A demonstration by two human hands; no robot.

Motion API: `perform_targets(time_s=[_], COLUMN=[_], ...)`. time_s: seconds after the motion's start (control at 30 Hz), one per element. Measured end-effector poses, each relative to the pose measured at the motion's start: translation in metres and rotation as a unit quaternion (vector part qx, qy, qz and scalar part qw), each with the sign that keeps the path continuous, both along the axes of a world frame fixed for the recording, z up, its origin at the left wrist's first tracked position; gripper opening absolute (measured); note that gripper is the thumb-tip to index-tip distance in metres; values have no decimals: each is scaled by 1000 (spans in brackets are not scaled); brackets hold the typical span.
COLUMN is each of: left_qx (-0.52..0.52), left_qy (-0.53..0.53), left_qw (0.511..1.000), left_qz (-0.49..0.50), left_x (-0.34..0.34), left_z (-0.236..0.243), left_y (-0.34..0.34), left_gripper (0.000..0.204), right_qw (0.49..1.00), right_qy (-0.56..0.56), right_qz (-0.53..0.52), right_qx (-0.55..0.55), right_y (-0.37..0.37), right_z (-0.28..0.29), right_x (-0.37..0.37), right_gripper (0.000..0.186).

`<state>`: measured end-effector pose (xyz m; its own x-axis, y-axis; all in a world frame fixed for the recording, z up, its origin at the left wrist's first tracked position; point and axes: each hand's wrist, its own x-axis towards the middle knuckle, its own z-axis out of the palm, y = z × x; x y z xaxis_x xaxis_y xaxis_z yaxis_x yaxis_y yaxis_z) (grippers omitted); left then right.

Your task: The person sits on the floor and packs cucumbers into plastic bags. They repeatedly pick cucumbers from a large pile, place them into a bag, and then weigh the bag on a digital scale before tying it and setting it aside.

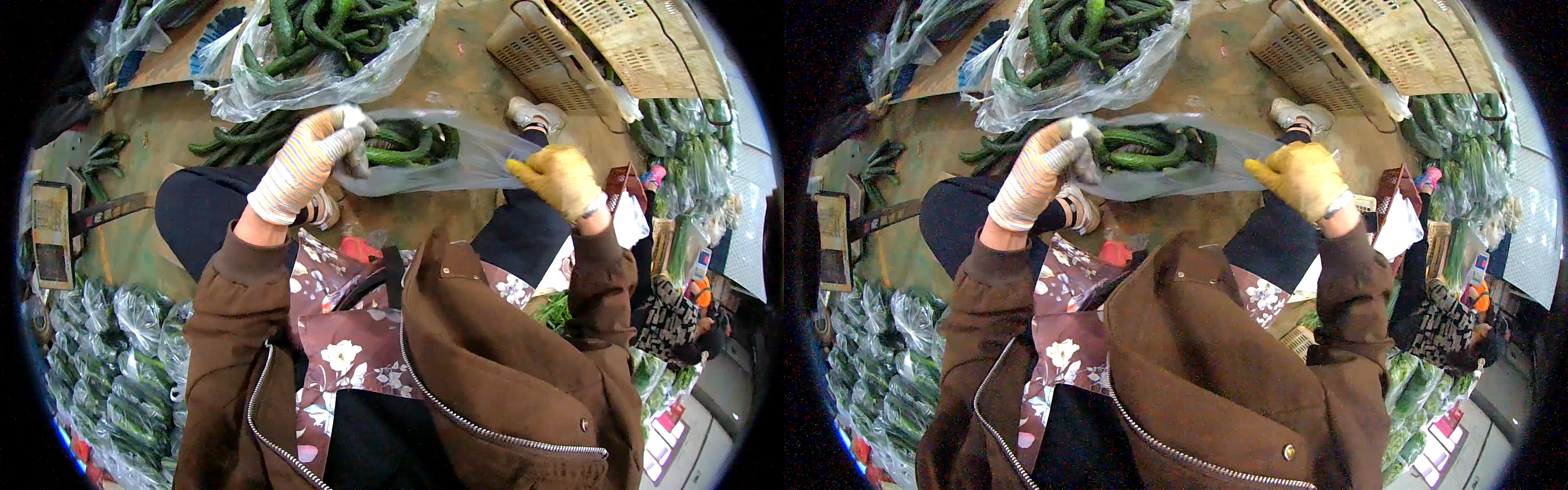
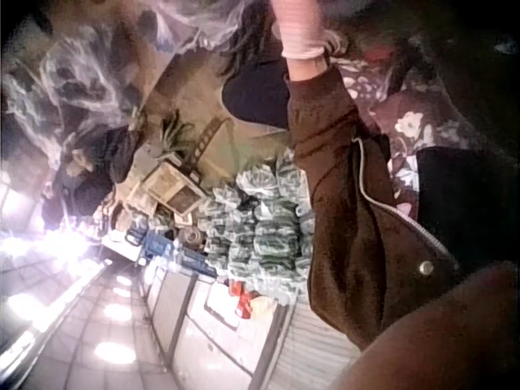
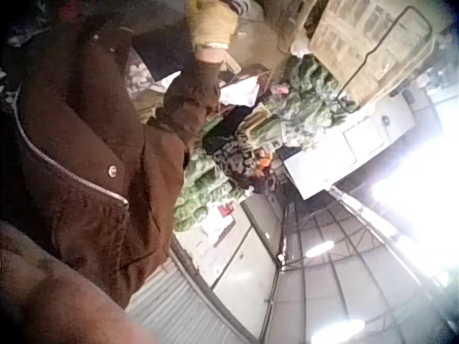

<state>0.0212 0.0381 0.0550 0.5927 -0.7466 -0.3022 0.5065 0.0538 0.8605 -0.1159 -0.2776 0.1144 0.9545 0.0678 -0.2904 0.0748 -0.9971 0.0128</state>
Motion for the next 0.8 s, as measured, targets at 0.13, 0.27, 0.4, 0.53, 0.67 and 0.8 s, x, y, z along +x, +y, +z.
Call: perform_targets(time_s=[0.13, 0.27, 0.4, 0.53, 0.67, 0.8], left_qx=[179, 221, 225, 163, 121, 83], left_qy=[-45, -14, 67, 52, 6, 41], left_qw=[980, 964, 964, 984, 993, 994], left_qz=[-80, -150, -122, -41, 3, 65], left_x=[-10, -15, -17, -13, 4, 18], left_z=[-46, -42, -52, -52, -53, -41], left_y=[5, 6, 15, 9, -7, -14], left_gripper=[19, 23, 28, 31, 28, 25], right_qw=[991, 984, 987, 927, 958, 887], right_qy=[121, 155, -104, -54, 248, 343], right_qz=[41, 66, 94, 46, 81, 6], right_qx=[-30, -52, 72, 367, 122, -309], right_y=[11, 31, 54, 87, 50, -70], right_z=[-77, -76, -46, -66, -128, -120], right_x=[-11, -17, 12, 47, 47, 28], right_gripper=[48, 38, 25, 25, 36, 62])
